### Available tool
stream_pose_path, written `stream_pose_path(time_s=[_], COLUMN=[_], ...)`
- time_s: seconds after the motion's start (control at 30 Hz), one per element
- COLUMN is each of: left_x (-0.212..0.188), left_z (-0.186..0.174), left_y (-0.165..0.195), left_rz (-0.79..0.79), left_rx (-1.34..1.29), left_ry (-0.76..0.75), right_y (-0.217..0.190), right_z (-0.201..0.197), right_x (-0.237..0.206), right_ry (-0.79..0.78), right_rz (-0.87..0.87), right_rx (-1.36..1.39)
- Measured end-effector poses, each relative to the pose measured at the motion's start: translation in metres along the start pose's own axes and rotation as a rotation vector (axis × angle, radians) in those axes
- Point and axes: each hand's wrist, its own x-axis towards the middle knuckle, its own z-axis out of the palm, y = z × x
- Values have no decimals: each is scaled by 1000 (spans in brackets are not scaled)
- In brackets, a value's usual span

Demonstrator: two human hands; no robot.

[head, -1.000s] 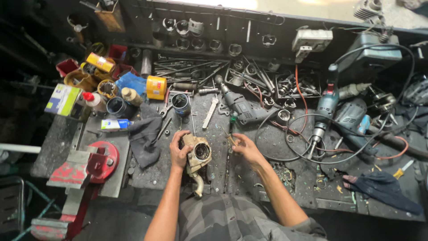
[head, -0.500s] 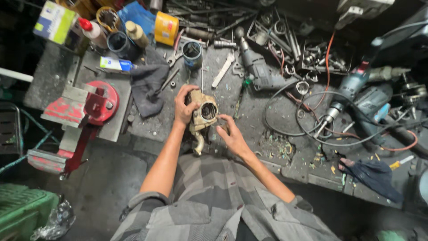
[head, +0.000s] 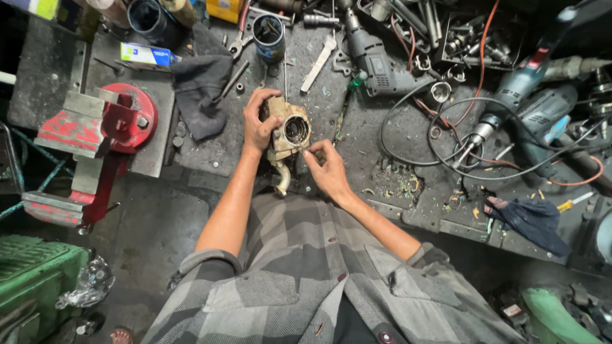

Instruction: The person cleans a small engine cylinder casting on a cluttered workbench. They hold the casting, scrape its gasket surface and bore with a small scraper, rotate it to work other sides, and finally reach for a power drill on the bench.

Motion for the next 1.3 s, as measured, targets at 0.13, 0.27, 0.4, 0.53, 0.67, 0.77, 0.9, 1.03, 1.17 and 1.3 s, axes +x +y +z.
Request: stream_pose_path(time_s=[0.13,0.27,0.4,0.53,0.67,0.77,0.9,1.03,1.17,1.3], left_x=[-1,0,1,0,0,0,0,0,0,0], left_z=[1,1,0,-1,0,0,0,0,0,-1], left_y=[-1,-1,-2,-6,-9,-8,-7,-7,-7,-6], left_rz=[3,8,16,1,16,8,-12,-10,19,6], left_rx=[-10,-7,-5,-16,1,-22,-21,-39,-1,-16], left_ry=[-4,-9,-11,-11,-8,-7,-4,-11,-7,-8], right_y=[5,7,9,19,36,51,57,46,27,12], right_z=[12,18,18,19,9,-16,-33,-18,-15,-21], right_x=[-1,-4,-5,-3,6,30,24,8,13,29], right_ry=[14,11,21,51,26,383,307,128,3,-100], right_rz=[-257,-43,38,-131,-58,-132,4,-4,-182,-241], right_rx=[102,124,183,116,94,-53,167,161,100,9])
